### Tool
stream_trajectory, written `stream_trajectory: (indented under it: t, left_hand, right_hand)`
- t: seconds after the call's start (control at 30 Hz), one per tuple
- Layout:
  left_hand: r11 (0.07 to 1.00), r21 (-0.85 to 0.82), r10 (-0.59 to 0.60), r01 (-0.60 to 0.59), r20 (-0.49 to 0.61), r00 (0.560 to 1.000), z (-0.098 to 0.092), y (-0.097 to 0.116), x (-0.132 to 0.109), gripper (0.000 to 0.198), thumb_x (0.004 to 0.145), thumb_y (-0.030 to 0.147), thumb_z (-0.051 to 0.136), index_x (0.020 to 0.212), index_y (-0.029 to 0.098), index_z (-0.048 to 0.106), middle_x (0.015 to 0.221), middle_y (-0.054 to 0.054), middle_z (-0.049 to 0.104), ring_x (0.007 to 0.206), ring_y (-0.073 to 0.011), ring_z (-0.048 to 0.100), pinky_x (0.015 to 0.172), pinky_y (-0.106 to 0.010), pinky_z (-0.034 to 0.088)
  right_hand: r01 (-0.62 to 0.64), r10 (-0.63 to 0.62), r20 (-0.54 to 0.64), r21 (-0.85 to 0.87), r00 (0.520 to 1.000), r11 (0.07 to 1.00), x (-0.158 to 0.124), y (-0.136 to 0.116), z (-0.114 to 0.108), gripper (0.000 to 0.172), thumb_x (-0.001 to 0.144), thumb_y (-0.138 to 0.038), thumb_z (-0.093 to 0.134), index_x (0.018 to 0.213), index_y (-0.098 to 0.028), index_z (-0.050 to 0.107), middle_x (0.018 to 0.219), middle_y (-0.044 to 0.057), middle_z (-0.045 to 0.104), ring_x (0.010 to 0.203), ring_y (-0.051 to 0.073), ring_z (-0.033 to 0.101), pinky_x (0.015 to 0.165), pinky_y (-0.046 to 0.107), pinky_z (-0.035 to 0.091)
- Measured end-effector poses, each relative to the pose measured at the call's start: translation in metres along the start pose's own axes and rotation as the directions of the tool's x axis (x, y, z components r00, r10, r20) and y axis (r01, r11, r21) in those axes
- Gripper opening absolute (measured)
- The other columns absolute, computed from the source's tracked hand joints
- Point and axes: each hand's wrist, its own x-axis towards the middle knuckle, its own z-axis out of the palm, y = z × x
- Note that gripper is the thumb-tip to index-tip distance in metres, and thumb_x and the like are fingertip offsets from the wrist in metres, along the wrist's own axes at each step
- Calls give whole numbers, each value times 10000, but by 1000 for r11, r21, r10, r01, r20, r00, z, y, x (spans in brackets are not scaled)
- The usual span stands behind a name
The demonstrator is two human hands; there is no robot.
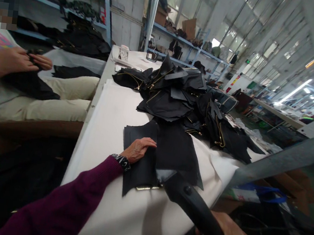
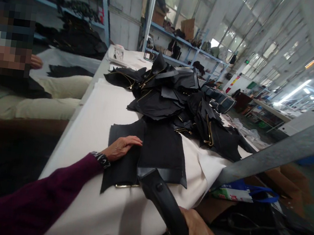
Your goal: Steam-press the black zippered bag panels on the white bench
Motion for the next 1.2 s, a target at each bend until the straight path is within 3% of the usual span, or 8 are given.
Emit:
stream_trajectory:
  t: [0.1, 0.2, 0.4, 0.53, 0.7, 0.93, 1.1, 1.2]
  left_hand:
    - [1000, -24, 5, -5, -9, 1000, 3, -4, -2, 456, 708, -25, 348, 897, 164, 718, 1039, -63, 708, 1011, -157, 633, 962, -334, 484]
    - [999, -38, 8, -9, -16, 1000, 5, -7, -3, 460, 678, -32, 343, 868, 150, 719, 1016, -74, 715, 985, -158, 643, 941, -317, 491]
    - [998, -55, -11, 7, -65, 998, 14, -17, -2, 418, 692, -19, 360, 839, 161, 707, 975, -62, 717, 951, -164, 645, 915, -315, 493]
    - [998, -60, -39, 34, -85, 996, 19, -21, -2, 391, 704, -7, 371, 827, 162, 701, 964, -62, 715, 943, -164, 641, 909, -310, 487]
    - [995, -68, -73, 69, -69, 995, 13, -15, -1, 406, 685, -3, 353, 808, 158, 705, 925, -57, 725, 893, -158, 653, 880, -286, 495]
    - [988, -76, -138, 133, -59, 989, 3, -10, 2, 437, 651, 1, 348, 821, 130, 729, 919, -67, 738, 860, -164, 672, 857, -263, 507]
    - [984, -59, -168, 165, -53, 984, 1, -6, 2, 448, 651, -4, 350, 816, 143, 741, 907, -57, 744, 853, -166, 674, 843, -259, 505]
    - [984, -49, -174, 172, -48, 984, 1, -4, 2, 452, 643, -8, 353, 814, 138, 744, 904, -63, 744, 854, -172, 676, 848, -267, 503]
  right_hand:
    - [10, -11, 113, 5, 994, 1000, 8, -32, 6, 443, 740, -415, 696, 1099, -178, 591, 982, 36, 625, 838, 206, 583, 651, 242, 454]
    - [-30, 32, 132, -21, 991, 999, 19, -50, 11, 390, 727, -346, 698, 1036, -144, 571, 881, 27, 616, 708, 157, 575, 571, 220, 416]
    - [-98, 95, 134, 20, 986, 995, 35, -51, 19, 302, 754, -358, 635, 931, -155, 500, 538, -68, 518, 443, 90, 451, 416, 191, 319]
    - [-124, 124, 104, -5, 987, 992, 41, -65, 24, 370, 767, -341, 634, 1020, -145, 448, 572, -72, 527, 461, 94, 473, 421, 187, 343]
    - [-83, 87, 35, -91, 996, 992, 54, -90, 20, 324, 805, -374, 611, 959, -149, 436, 648, -51, 550, 525, 99, 498, 488, 210, 367]
    - [-127, 131, 6, -205, 991, 970, 40, -91, 12, 285, 805, -395, 610, 912, -156, 497, 595, -41, 554, 534, 134, 525, 499, 232, 369]
    - [-124, 111, -60, -304, 992, 945, 22, -97, 18, 365, 756, -357, 657, 1027, -142, 538, 918, 48, 589, 733, 173, 601, 616, 263, 449]
    - [-163, 172, 8, -287, 985, 944, 28, -101, 21, 403, 759, -351, 640, 1077, -148, 499, 705, -17, 599, 590, 143, 570, 518, 233, 407]
